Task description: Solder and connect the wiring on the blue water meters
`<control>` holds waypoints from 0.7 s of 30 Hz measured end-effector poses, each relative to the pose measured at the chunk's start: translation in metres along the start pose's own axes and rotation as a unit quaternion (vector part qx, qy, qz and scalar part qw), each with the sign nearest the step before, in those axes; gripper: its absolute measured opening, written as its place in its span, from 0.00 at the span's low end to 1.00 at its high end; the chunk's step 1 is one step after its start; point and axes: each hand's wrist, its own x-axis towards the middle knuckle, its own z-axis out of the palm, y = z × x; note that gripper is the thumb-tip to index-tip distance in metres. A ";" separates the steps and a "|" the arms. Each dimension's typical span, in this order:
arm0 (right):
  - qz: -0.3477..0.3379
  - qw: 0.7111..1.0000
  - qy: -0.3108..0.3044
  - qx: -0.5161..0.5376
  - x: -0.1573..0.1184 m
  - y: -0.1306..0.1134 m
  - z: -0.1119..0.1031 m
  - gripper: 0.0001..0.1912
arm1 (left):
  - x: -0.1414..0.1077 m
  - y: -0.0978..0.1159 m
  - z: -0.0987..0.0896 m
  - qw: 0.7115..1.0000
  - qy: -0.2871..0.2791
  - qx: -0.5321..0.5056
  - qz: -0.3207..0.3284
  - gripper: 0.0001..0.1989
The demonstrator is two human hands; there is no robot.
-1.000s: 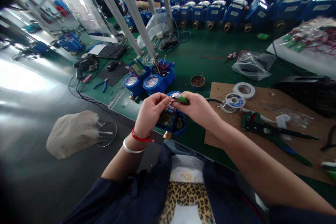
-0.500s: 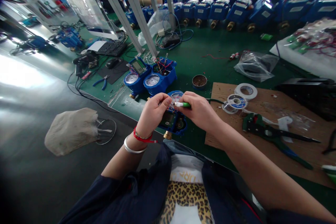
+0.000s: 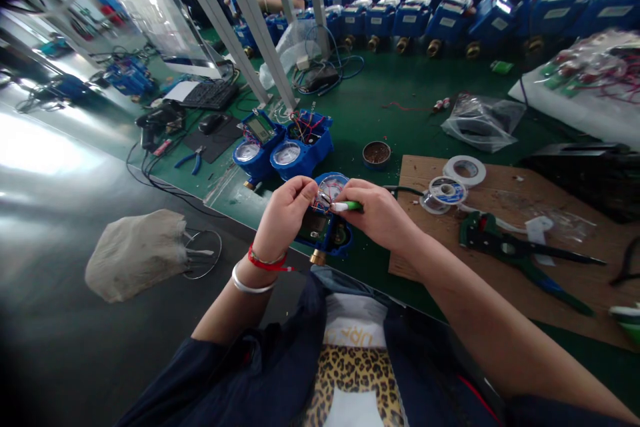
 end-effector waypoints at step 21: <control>0.281 0.954 0.036 0.093 -0.038 -0.024 -0.003 0.19 | -0.036 0.019 0.006 0.972 -0.080 0.110 0.191 0.03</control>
